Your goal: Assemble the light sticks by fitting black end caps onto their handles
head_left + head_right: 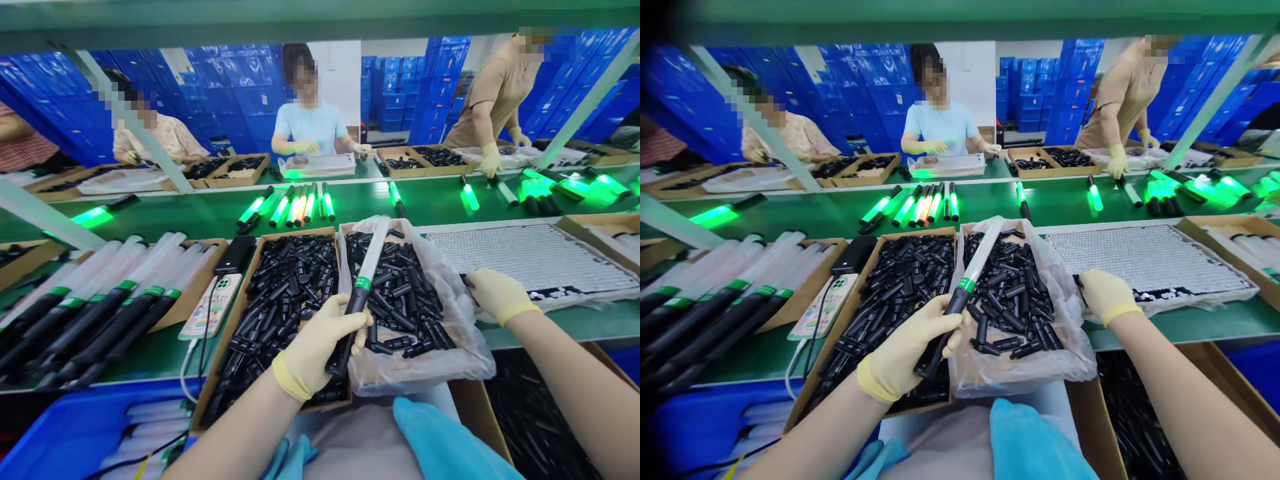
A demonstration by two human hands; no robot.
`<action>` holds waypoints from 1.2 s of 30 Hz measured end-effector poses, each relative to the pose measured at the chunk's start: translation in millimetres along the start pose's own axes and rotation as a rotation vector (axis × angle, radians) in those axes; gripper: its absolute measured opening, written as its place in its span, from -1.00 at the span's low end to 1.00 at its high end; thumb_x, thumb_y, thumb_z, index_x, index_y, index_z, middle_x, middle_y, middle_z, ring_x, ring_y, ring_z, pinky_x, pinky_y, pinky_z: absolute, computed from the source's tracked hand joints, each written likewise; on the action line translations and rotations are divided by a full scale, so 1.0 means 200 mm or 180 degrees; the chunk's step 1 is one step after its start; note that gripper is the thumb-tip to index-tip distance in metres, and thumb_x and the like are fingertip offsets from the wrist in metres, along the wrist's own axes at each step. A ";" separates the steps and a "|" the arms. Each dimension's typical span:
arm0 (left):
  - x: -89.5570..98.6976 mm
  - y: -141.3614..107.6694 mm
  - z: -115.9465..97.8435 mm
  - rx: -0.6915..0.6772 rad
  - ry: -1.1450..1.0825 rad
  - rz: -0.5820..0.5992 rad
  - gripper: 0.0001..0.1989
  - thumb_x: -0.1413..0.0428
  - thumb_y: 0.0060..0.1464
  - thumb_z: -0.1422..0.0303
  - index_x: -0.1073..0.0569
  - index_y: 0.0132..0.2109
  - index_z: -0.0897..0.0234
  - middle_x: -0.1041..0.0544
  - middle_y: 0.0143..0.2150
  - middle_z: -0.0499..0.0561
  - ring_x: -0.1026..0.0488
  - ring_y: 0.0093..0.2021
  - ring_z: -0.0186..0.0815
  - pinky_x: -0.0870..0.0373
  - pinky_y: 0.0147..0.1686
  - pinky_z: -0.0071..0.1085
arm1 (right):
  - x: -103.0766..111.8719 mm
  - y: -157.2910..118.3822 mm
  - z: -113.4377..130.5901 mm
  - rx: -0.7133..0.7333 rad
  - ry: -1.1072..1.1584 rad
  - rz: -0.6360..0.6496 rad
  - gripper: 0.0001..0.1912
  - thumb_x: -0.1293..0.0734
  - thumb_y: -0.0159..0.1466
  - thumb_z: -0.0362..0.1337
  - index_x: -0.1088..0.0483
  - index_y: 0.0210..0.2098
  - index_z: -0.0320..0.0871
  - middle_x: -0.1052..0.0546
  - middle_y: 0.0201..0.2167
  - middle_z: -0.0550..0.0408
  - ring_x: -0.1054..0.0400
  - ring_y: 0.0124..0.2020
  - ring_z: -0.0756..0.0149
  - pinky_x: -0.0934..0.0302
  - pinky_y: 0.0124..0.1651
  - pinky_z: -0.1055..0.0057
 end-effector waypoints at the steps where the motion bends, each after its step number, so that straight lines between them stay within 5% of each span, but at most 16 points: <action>1: 0.00 0.01 0.01 -0.0039 0.0004 -0.0082 -0.74 -0.30 -0.07 0.34 -0.37 -0.32 0.28 -0.42 -0.47 -0.07 -0.24 -0.62 -0.51 -0.16 -0.64 -0.58 | 0.04 -0.02 -0.01 -0.0029 0.0042 -0.0057 -0.74 -0.18 0.27 -0.29 -0.48 -0.34 -0.24 -0.52 -0.31 -0.22 -0.44 -0.28 0.03 -0.14 -0.31 0.27; 3: 0.01 0.02 0.05 0.0020 -0.0189 -0.0269 -0.72 -0.18 0.08 0.16 -0.38 -0.34 0.30 -0.37 -0.51 -0.07 -0.22 -0.63 -0.49 -0.14 -0.64 -0.58 | 0.15 -0.11 0.00 -0.0103 0.0185 -0.0267 -0.73 -0.17 0.32 -0.21 -0.46 -0.27 -0.19 -0.53 -0.26 -0.14 -0.44 -0.25 0.08 -0.18 -0.30 0.30; 6: -0.01 0.03 0.14 0.0204 -0.0691 -0.0459 -0.59 0.01 0.22 0.05 -0.43 -0.34 0.33 -0.40 -0.47 -0.01 -0.26 -0.59 -0.47 -0.19 -0.61 -0.56 | 0.39 -0.38 0.15 0.0020 0.1328 -0.1153 -0.75 -0.23 0.33 -0.10 -0.43 -0.16 -0.10 -0.55 -0.20 0.03 -0.46 -0.23 0.22 -0.29 -0.22 0.36; 9: -0.10 0.03 0.19 0.0248 -0.0971 -0.0267 -0.62 0.00 0.22 0.09 -0.45 -0.33 0.33 -0.38 -0.50 -0.01 -0.30 -0.57 -0.43 -0.24 -0.56 -0.54 | 0.57 -0.68 0.53 0.1341 0.2646 -0.1602 -0.83 -0.27 0.35 -0.15 -0.42 -0.13 -0.03 -0.56 -0.20 0.13 -0.48 -0.21 0.31 -0.36 -0.15 0.42; 11: -0.17 0.03 0.22 0.0247 -0.1177 -0.0096 -0.62 -0.01 0.20 0.07 -0.44 -0.32 0.32 -0.37 -0.53 -0.02 -0.32 -0.58 -0.39 -0.27 -0.55 -0.50 | 0.62 -0.83 0.76 0.2157 0.2699 -0.1648 -0.87 -0.26 0.36 -0.28 -0.38 -0.10 -0.03 -0.55 -0.18 0.14 -0.47 -0.17 0.35 -0.37 -0.11 0.45; 13: -0.19 0.03 0.24 0.0169 -0.1371 -0.0084 -0.63 -0.03 0.18 0.06 -0.44 -0.30 0.30 -0.37 -0.56 -0.03 -0.31 -0.60 -0.38 -0.29 -0.53 -0.47 | 0.63 -0.90 0.88 0.2486 0.2594 -0.1758 -0.83 -0.25 0.36 -0.35 -0.35 -0.07 -0.05 -0.55 -0.17 0.12 -0.46 -0.14 0.36 -0.38 -0.08 0.45; 20: -0.15 0.00 0.21 -0.0210 -0.1657 -0.0327 -0.66 -0.21 0.05 0.09 -0.44 -0.26 0.31 -0.40 -0.50 -0.05 -0.35 -0.55 -0.39 -0.34 -0.48 -0.46 | 0.63 -0.92 0.95 0.2728 0.2478 -0.2027 -0.84 -0.26 0.35 -0.38 -0.35 -0.08 -0.10 -0.54 -0.19 0.06 -0.45 -0.16 0.32 -0.39 -0.12 0.37; 26: -0.10 0.00 0.23 -0.0205 -0.2061 -0.0570 -0.71 -0.18 0.12 0.17 -0.46 -0.21 0.35 -0.44 -0.41 -0.02 -0.40 -0.47 -0.42 -0.37 -0.44 -0.54 | 0.65 -0.98 1.04 0.2927 0.2238 -0.2365 -0.89 -0.25 0.36 -0.39 -0.39 -0.15 -0.17 -0.56 -0.24 0.05 -0.44 -0.23 0.33 -0.35 -0.21 0.35; 36: -0.07 0.00 0.22 -0.0048 -0.2183 -0.0752 -0.73 -0.03 0.27 0.25 -0.42 -0.30 0.38 -0.39 -0.44 -0.04 -0.37 -0.49 -0.46 -0.35 -0.49 -0.58 | 0.62 -0.97 1.11 0.3212 0.2158 -0.1629 -0.65 -0.14 0.42 -0.22 -0.36 0.11 -0.16 -0.52 0.01 0.02 -0.26 0.16 0.16 -0.28 0.11 0.17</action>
Point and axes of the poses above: each hand's wrist, its own y-axis towards the middle knuckle, its own x-axis out of the back of the hand, z = x × y, the point moved 10 cm from there along y, towards the middle knuckle
